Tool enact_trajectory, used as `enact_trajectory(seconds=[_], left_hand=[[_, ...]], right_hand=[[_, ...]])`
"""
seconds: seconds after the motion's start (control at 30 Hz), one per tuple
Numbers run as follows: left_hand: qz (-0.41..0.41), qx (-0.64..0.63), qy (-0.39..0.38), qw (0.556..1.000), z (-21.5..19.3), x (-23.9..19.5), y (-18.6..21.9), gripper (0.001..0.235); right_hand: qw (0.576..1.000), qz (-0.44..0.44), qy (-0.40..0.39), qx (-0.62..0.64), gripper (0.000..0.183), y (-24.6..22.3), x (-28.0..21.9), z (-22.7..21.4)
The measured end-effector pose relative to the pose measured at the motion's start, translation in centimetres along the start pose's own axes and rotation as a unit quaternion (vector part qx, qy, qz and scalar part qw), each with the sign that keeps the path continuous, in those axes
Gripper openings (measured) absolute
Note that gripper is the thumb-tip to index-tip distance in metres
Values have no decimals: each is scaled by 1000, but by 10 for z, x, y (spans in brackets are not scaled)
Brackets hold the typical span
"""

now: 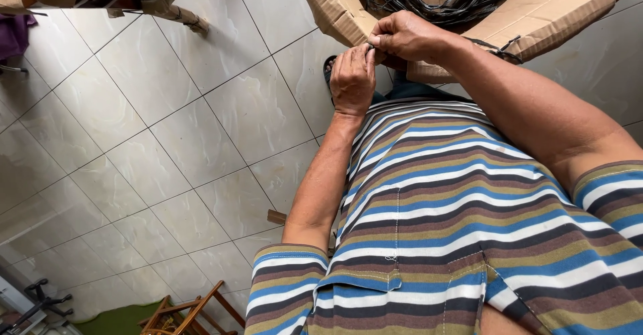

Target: The person ties black cords onto a cardboard structure shaped like a chair. They repeatedly pull cords from a pile, thread them through holes in the cardboard, and tie knots to secure them.

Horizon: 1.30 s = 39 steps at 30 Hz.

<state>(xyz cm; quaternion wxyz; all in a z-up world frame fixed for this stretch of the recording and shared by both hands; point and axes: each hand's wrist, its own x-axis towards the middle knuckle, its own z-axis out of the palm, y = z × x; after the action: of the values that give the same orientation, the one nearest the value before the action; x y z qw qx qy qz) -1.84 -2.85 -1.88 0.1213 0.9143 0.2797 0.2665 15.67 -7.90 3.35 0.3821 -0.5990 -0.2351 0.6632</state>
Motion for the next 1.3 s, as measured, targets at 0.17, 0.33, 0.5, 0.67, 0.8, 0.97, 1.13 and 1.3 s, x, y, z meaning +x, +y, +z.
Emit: enact_trajectory(seconds=[0.17,0.33,0.5,0.67,0.8,0.97,1.13,1.3], left_hand=[[17,58,17,998,-3,3,2,10],[-30,32,-14,999,-4,7,2,6],[-28,-11,-56,998,-19,14,-5,13],[-35,-66,-126,989,-27,6,-16,14],[-72,-116,-172,976,-26,-2,-19,15],[-154,-201,-151,956,-31,5,-12,9],[-510,-624,-15,592,10,-15,-12,16],[-506,-659,-72,552,10,-21,-10,7]], right_hand=[[1000,-10,9,12,22,2,-1,2],[999,-20,27,7,19,-3,-5,5],[956,-117,133,-234,14,36,22,0],[923,-150,176,-309,20,42,25,0],[918,-152,200,-306,21,48,27,4],[922,-134,210,-296,22,50,29,1],[939,-90,201,-264,23,42,21,4],[926,-120,215,-285,26,57,29,1]])
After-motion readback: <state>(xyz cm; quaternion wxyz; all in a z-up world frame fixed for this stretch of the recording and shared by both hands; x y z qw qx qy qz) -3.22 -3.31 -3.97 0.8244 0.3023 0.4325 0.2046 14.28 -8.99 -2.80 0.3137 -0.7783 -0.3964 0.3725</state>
